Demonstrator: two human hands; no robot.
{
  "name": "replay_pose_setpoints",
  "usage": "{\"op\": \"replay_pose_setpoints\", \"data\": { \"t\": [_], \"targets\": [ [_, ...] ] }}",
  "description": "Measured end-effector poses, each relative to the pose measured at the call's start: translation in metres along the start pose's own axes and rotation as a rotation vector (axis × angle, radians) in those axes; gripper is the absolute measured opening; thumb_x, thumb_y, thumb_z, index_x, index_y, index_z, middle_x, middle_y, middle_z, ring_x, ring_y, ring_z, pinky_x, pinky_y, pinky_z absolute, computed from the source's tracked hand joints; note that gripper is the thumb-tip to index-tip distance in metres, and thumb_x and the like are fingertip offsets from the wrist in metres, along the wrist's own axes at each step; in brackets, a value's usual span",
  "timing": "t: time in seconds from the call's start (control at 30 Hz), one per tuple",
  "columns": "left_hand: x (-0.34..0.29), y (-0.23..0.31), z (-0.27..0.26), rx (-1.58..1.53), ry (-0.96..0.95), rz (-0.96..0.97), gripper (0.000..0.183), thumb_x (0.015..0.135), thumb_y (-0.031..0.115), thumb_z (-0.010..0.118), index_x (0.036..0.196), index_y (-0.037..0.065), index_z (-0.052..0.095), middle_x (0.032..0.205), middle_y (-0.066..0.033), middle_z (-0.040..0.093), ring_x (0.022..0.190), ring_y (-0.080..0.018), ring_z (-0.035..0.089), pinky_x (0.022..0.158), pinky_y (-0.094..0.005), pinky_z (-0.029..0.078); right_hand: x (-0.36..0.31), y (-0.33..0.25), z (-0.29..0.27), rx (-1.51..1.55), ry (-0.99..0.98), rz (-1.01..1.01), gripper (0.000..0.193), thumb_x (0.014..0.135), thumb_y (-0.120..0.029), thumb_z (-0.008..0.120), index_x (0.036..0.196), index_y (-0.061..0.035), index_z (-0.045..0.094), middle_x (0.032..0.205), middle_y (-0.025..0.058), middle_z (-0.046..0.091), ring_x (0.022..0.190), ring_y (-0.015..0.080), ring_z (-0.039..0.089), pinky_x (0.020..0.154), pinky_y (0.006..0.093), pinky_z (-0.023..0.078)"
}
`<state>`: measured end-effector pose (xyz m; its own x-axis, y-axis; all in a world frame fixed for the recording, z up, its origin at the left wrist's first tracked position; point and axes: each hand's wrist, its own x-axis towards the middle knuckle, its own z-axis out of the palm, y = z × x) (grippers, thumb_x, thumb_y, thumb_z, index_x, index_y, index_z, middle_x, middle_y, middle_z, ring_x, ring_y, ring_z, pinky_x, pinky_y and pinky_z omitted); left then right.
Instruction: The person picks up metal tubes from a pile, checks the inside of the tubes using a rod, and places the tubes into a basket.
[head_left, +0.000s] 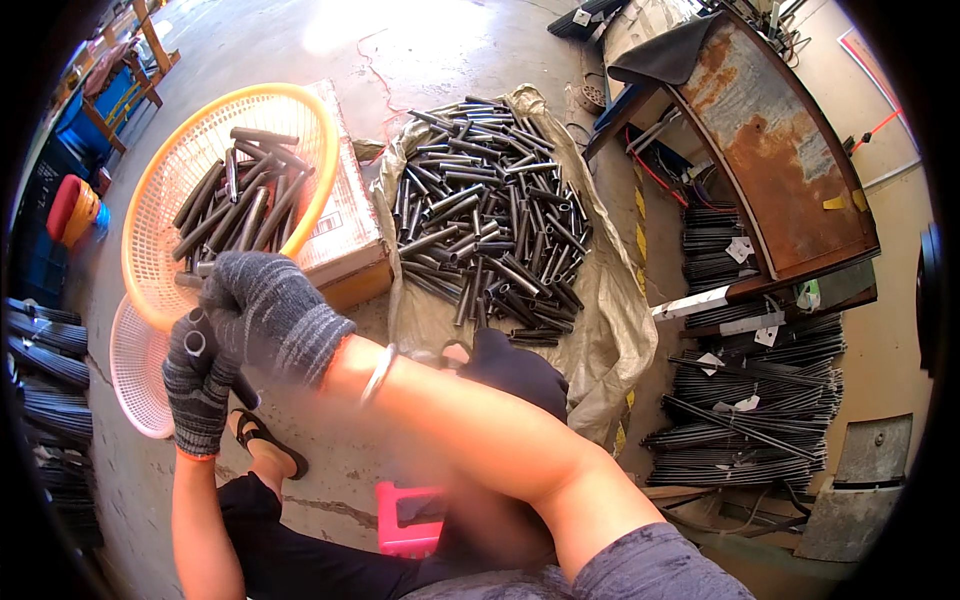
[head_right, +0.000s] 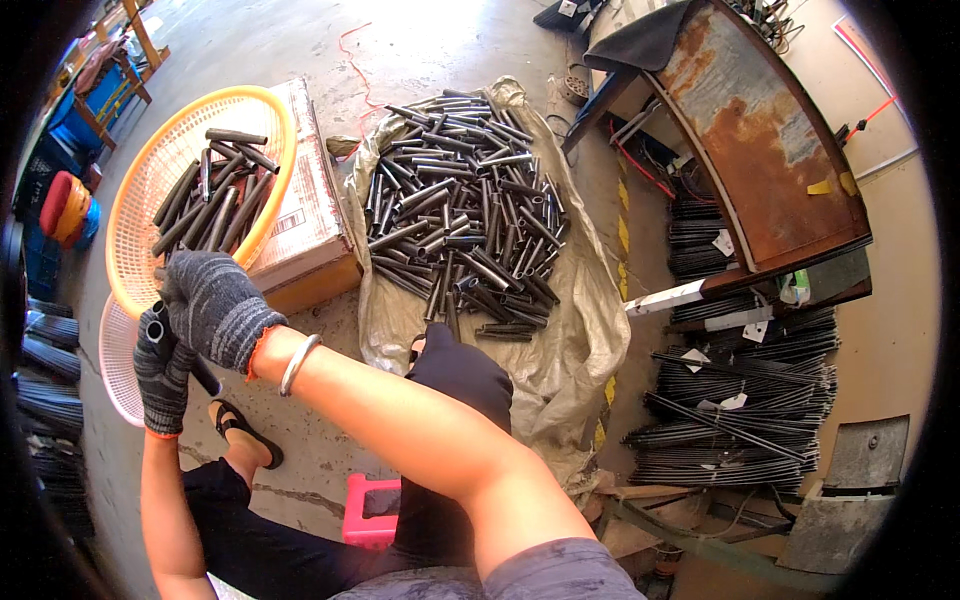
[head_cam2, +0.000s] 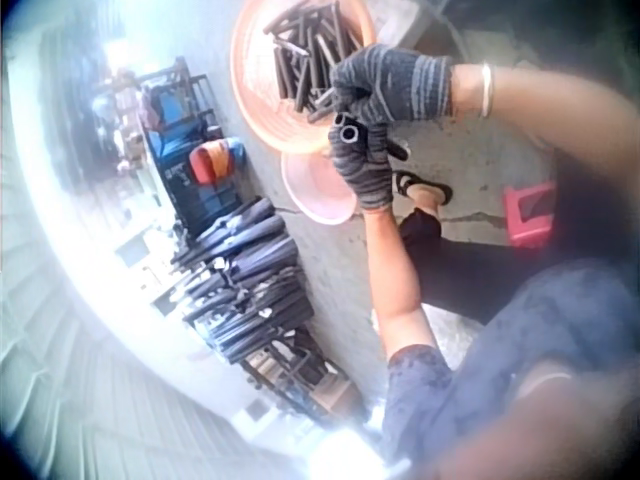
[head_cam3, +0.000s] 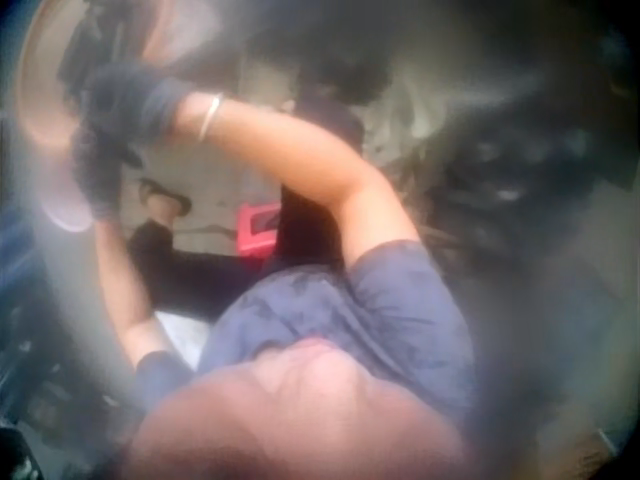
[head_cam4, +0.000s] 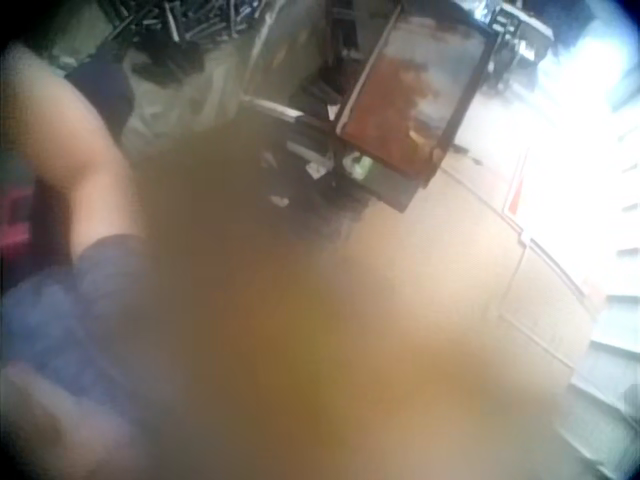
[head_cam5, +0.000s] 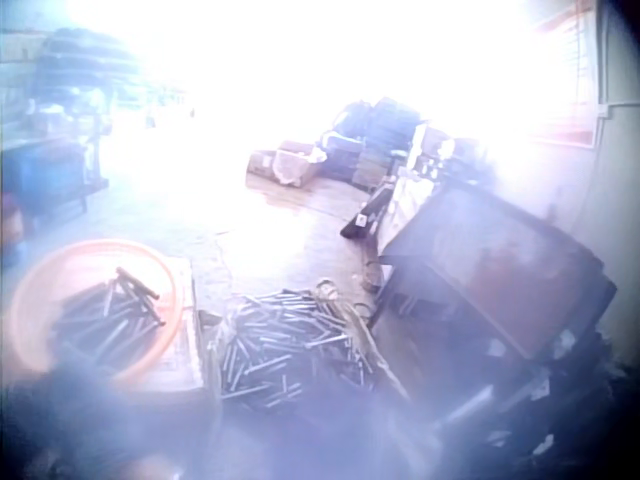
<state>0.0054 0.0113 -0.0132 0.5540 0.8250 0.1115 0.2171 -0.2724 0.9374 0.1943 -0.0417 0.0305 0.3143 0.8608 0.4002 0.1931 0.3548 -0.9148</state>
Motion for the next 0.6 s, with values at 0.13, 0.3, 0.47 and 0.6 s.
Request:
{"op": "replay_pose_setpoints", "data": {
  "t": [0.13, 0.3, 0.47, 0.6],
  "targets": [
    [0.001, 0.008, 0.001, 0.148, -0.13, 0.069, 0.044, 0.089, 0.007, 0.063, 0.129, -0.002, 0.048, 0.118, -0.0072, 0.059, 0.107, -0.0171, 0.054, 0.094, -0.0283, 0.041, 0.0, 0.01, 0.01, -0.13, 0.061, -0.048, 0.009, 0.074, -0.01, 0.065, 0.071, -0.0031, 0.06, 0.068, 0.0205, 0.06, 0.069, 0.0387, 0.061, 0.064, 0.0432, 0.049],
    [-0.002, 0.007, 0.0, 0.152, -0.104, 0.092, 0.041, 0.09, 0.007, 0.062, 0.128, -0.001, 0.049, 0.118, -0.0067, 0.059, 0.105, -0.0154, 0.054, 0.093, -0.028, 0.042, 0.001, 0.011, 0.008, -0.125, -0.023, -0.034, 0.008, 0.073, -0.011, 0.064, 0.073, -0.0031, 0.061, 0.068, 0.02, 0.061, 0.069, 0.0382, 0.061, 0.065, 0.0435, 0.049],
    [-0.001, 0.004, -0.001, 0.054, -0.072, 0.05, 0.041, 0.09, 0.007, 0.062, 0.128, -0.002, 0.049, 0.119, -0.0063, 0.058, 0.105, -0.0153, 0.054, 0.092, -0.0277, 0.043, 0.002, 0.014, 0.003, -0.108, -0.061, -0.086, 0.008, 0.073, -0.011, 0.063, 0.074, -0.0025, 0.062, 0.069, 0.0212, 0.061, 0.07, 0.0385, 0.062, 0.066, 0.0434, 0.049],
    [-0.003, -0.008, -0.002, 0.098, -0.059, 0.085, 0.041, 0.09, 0.008, 0.062, 0.128, -0.001, 0.049, 0.121, -0.0065, 0.058, 0.107, -0.0164, 0.054, 0.093, -0.0283, 0.042, 0.001, 0.008, 0.004, -0.185, -0.045, -0.041, 0.01, 0.074, -0.01, 0.062, 0.079, -0.0023, 0.065, 0.071, 0.0215, 0.062, 0.072, 0.038, 0.062, 0.067, 0.044, 0.05]
  ]
}}
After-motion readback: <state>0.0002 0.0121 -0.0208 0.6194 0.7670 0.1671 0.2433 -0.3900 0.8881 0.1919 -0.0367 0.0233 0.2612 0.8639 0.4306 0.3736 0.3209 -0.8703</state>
